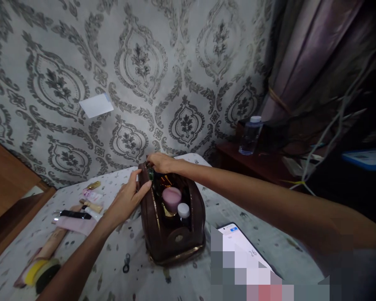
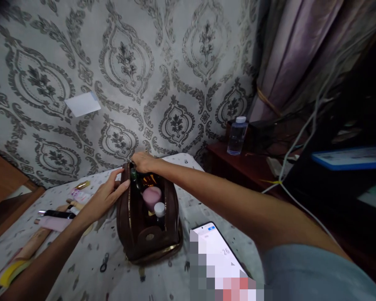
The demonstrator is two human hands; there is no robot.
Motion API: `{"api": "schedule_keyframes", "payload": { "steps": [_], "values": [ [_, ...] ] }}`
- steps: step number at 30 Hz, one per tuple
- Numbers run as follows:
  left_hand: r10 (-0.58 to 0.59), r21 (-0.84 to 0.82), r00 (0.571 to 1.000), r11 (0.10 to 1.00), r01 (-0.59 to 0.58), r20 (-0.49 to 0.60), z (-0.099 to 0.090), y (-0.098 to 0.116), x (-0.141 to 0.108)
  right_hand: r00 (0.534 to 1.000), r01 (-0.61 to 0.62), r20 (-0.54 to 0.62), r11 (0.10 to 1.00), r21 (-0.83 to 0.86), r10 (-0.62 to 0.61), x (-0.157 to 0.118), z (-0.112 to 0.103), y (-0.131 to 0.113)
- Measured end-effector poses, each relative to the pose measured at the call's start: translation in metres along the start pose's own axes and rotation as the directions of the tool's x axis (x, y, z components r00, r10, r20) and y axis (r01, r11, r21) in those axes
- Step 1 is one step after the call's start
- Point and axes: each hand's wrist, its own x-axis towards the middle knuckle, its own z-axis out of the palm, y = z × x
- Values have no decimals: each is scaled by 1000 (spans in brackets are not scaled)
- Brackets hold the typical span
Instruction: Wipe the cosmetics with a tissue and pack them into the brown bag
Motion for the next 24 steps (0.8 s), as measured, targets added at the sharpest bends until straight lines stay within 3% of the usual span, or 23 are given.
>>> {"api": "schedule_keyframes", "payload": {
  "steps": [5,15,24],
  "values": [
    [4,-32,1000,999,-4,-2,1,0,1,1000,13,15,995,-102,-11,4,7,1],
    [-24,2,1000,1000,24,-5,1,-4,3,999,-26,-26,1000,12,27,4,8,4],
    [47,-1,999,999,-47,-16,-5,-6,-3,999,-46,-21,996,82,48,4,4,4]
  ]
}}
